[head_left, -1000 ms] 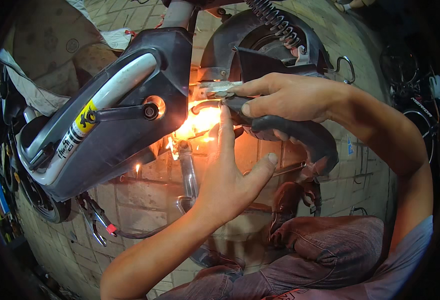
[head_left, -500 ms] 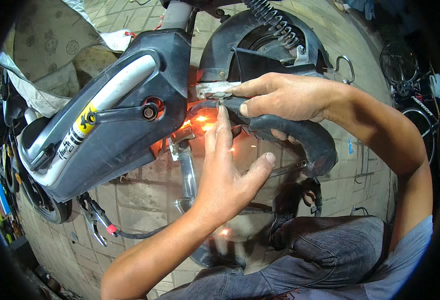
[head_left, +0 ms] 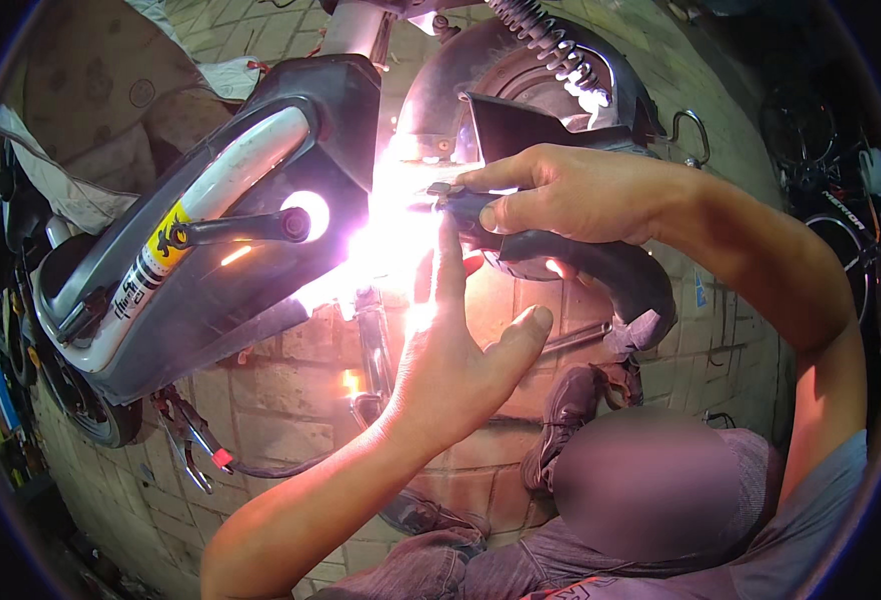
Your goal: The person welds a metal bracket on the rear frame of a scooter using a handheld welding torch. They then use a wrench to tap the weld area and inspect the joint before finishing.
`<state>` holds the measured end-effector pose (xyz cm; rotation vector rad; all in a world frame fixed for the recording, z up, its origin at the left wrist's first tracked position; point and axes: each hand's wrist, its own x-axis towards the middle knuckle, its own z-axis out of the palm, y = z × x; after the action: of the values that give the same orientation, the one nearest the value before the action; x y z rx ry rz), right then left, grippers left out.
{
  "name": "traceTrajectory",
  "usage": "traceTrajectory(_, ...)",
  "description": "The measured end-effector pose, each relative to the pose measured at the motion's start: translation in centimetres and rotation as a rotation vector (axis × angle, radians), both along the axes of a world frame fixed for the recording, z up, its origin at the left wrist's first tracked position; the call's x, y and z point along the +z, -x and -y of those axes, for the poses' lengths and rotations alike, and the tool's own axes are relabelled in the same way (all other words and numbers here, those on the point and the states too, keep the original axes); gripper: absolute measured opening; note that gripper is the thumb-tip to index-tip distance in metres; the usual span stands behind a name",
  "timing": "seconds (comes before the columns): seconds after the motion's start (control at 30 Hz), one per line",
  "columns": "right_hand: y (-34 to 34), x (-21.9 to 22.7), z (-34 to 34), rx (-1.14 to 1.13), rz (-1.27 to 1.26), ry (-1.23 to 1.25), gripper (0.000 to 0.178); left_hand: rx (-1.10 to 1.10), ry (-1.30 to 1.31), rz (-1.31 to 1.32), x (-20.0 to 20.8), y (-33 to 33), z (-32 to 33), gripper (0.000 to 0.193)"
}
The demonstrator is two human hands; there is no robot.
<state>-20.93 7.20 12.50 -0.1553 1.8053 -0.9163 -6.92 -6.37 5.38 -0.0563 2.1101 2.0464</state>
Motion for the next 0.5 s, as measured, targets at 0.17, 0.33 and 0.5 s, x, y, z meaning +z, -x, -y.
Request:
traceTrajectory(0.17,0.4,0.1,-0.2,0.127,-0.031,0.047,0.045,-0.03,-0.044,-0.025,-0.6,0.4,0.1,0.103)
traceTrajectory(0.33,-0.3,1.5,-0.1,0.054,-0.036,0.012,0.046,-0.031,-0.073,-0.2,-1.3,0.3,-0.1,0.1)
traceTrajectory(0.5,-0.4,1.5,-0.6,0.069,-0.075,-0.008,0.047,-0.043,0.027,-0.161,-0.6,0.6,-0.3,0.103)
